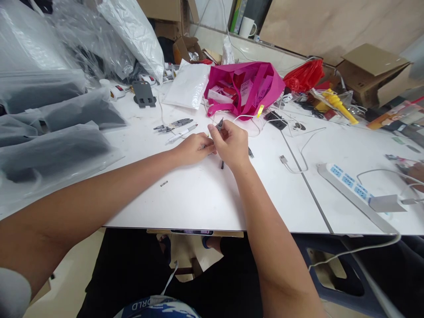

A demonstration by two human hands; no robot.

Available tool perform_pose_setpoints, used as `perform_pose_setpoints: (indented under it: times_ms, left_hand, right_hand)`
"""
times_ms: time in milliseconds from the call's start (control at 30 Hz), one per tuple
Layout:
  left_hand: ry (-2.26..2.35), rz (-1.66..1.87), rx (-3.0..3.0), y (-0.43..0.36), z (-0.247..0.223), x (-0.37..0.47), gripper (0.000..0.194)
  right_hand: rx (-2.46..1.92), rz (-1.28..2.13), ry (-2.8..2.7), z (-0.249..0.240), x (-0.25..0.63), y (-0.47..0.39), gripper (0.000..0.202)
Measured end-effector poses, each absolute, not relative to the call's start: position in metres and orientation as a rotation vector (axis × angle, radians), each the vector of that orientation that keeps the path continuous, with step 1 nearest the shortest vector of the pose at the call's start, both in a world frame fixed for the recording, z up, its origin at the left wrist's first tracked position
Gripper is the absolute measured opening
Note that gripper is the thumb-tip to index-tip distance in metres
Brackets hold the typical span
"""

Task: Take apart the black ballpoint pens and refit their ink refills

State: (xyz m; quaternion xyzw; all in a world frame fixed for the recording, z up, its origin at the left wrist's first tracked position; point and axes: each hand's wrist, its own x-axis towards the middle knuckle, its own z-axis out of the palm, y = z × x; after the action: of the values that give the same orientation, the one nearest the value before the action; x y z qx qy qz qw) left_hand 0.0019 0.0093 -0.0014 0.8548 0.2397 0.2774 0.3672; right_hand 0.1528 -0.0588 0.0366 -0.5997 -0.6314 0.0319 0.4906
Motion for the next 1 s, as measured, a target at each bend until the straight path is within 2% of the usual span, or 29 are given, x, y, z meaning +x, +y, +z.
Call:
perform_pose_setpoints:
  times_ms: [100, 233, 367, 467, 600, 800, 900, 1000]
  left_hand:
    - [0.612, 0.708, 2.206, 0.010, -0.003, 0.002, 0.033]
    - [0.590, 0.891, 2.236, 0.008, -0.003, 0.000, 0.031]
    - [0.618, 1.123, 2.249, 0.005, -0.002, -0.001, 0.025]
    - [0.622, 1.261, 2.336, 0.002, -0.004, 0.000, 0.031]
    - [0.766, 1.101, 2.417, -0.001, -0.005, 0.002, 0.024]
    - [1.054, 0.919, 2.468, -0.002, 0.006, -0.003, 0.039]
    - [1.242, 0.707, 2.574, -0.001, 0.015, -0.007, 0.042]
    - [1.411, 0.507, 2.645, -0.001, 0.022, -0.011, 0.047]
  right_hand:
    - [-1.504, 0.112, -1.585, 0.035, 0.154, -0.059, 0.041]
    - [-1.509, 0.254, -1.515, 0.036, 0.155, -0.058, 0.047]
    - [-1.504, 0.554, -1.230, 0.036, 0.157, -0.050, 0.053]
    - [-1.584, 0.788, -0.969, 0.034, 0.160, -0.044, 0.055]
    - [-1.511, 1.103, -0.921, 0.029, 0.160, -0.043, 0.050]
    - [-1.315, 1.316, -0.999, 0.027, 0.150, -0.045, 0.035]
    - [-1.386, 1.278, -1.047, 0.031, 0.150, -0.046, 0.037]
    - [-1.571, 1.024, -1.023, 0.040, 0.161, -0.047, 0.027]
